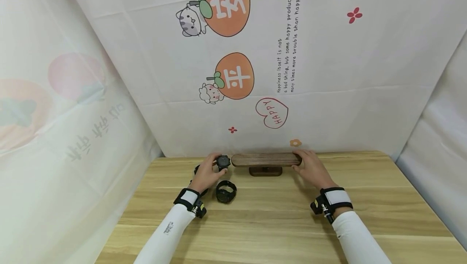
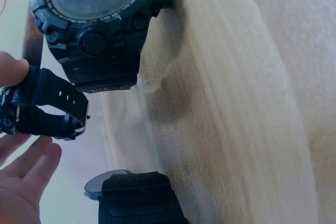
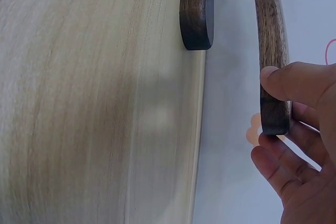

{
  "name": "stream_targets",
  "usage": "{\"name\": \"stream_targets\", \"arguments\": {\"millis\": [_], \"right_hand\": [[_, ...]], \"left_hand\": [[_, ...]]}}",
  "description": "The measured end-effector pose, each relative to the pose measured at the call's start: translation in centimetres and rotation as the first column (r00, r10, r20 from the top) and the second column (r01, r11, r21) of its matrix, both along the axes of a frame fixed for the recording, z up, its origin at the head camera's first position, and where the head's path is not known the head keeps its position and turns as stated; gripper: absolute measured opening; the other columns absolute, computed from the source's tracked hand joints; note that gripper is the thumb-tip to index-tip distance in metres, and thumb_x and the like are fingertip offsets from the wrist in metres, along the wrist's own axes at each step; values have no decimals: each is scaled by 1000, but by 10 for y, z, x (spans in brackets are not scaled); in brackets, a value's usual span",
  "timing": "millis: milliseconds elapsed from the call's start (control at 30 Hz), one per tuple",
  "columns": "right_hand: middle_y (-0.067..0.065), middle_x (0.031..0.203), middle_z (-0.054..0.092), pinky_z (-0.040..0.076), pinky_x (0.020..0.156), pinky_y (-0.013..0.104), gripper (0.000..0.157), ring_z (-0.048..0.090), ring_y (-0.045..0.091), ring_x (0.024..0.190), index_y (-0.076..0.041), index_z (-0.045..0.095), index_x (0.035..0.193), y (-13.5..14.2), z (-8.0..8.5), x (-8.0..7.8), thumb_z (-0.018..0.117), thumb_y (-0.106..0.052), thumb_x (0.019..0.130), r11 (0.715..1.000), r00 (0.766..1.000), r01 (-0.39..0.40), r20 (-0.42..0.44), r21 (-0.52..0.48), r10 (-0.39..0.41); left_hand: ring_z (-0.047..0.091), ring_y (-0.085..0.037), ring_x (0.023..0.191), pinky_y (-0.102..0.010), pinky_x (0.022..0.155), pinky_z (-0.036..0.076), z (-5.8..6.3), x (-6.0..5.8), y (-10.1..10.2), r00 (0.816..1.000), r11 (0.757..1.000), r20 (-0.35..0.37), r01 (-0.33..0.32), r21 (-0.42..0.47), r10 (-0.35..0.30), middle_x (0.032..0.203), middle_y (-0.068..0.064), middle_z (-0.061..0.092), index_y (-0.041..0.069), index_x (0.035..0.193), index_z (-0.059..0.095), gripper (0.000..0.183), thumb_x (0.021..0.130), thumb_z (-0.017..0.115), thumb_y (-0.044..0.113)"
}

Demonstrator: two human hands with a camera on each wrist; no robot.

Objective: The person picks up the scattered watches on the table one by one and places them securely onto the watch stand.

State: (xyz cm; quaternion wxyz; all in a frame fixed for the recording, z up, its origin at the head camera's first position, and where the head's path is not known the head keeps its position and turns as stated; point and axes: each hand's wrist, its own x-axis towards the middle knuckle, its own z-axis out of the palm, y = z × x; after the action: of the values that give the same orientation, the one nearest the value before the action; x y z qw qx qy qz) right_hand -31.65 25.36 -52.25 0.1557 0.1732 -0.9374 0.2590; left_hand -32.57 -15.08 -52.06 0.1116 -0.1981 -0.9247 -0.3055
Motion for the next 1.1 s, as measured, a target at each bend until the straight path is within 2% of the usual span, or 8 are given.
{"name": "stream_targets", "arguments": {"millis": [333, 667, 1100], "right_hand": [[26, 133, 51, 37, 99, 62, 58, 42, 44, 122, 1, 52, 134, 0, 1, 2, 74, -16, 84, 1000, 1000, -2, 6, -8, 2], [24, 136, 49, 42, 93, 59, 58, 41, 42, 122, 0, 50, 136, 0, -1, 2, 72, -13, 84, 999, 1000, 1, 22, -32, 0], [26, 136, 48, 42, 95, 60, 57, 39, 43, 123, 1, 49, 137, 0, 1, 3, 71, -14, 86, 999, 999, -15, 36, -31, 16]], "left_hand": [[46, -21, 126, -42, 100, 46, 2, 0, 1, 1000, 1000, 3, 4, 7, -4, 142, -6, 47, 15, 144, 41, 64, 90, 67, 38], [47, -21, 126, -44, 99, 47, 5, 2, 6, 1000, 1000, -27, 16, 12, -15, 141, -5, 47, 16, 143, 41, 64, 88, 70, 30], [47, -19, 125, -41, 99, 47, 6, 1, 11, 999, 1000, -45, 28, 6, -28, 140, -5, 49, 15, 143, 42, 64, 88, 70, 32]]}}
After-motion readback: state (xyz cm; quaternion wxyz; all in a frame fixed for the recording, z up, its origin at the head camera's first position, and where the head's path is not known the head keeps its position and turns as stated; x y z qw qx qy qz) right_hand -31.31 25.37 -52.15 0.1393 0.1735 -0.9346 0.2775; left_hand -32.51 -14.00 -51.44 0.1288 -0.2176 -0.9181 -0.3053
